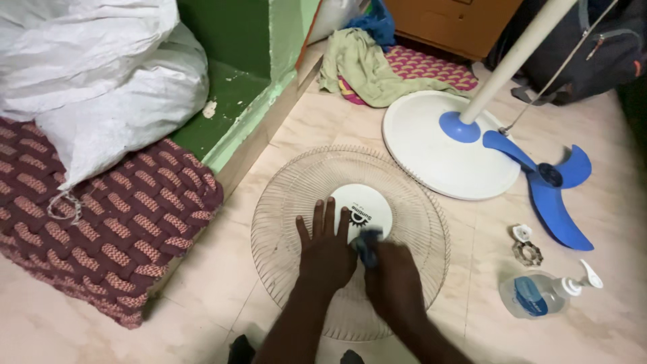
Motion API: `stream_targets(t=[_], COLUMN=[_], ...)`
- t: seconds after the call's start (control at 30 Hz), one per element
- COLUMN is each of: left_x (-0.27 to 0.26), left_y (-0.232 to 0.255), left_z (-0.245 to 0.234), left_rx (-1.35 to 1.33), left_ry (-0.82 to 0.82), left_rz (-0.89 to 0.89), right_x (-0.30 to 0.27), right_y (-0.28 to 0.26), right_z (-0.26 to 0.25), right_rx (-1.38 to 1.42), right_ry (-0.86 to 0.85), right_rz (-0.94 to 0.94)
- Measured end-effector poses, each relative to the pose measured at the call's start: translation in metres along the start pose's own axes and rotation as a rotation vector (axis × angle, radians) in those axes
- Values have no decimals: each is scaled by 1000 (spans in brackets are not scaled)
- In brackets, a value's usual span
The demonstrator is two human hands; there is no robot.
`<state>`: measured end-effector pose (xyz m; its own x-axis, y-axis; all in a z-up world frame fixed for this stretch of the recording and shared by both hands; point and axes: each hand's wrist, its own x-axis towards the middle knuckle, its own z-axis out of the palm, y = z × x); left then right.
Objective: The person cleans a fan grill on the floor by applying liquid from a bottle onto a cloth and wiping the grill and its central logo.
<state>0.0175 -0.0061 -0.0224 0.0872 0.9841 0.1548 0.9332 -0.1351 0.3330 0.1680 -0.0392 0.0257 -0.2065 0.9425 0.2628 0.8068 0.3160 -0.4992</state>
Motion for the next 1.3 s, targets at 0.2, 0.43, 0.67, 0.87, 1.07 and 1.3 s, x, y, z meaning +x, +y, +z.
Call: stream_targets(t=[0.2,0.43,0.67,0.87,1.07,1.3], left_x=[2,0,6,9,12,18], left_y=[7,7,5,1,-8,-18], left_z=[3,5,15,2,9,5], left_rx=[-121,-109,-55,33,115,158], left_ry=[51,140,108,-76,-160,-189], left_rz=[-14,9,-3,-31,-32,5], right_x=[-14,30,-31,31,-34,15], right_y=[15,-1,8,2,-9,5], right_z=[-11,2,-23,0,-17,-3], right_rx=[-18,2,-45,-25,-2,48], right_ry=[-60,178,-55,67,31,116], right_rz=[-10,-117,-92,-145,-98,-173])
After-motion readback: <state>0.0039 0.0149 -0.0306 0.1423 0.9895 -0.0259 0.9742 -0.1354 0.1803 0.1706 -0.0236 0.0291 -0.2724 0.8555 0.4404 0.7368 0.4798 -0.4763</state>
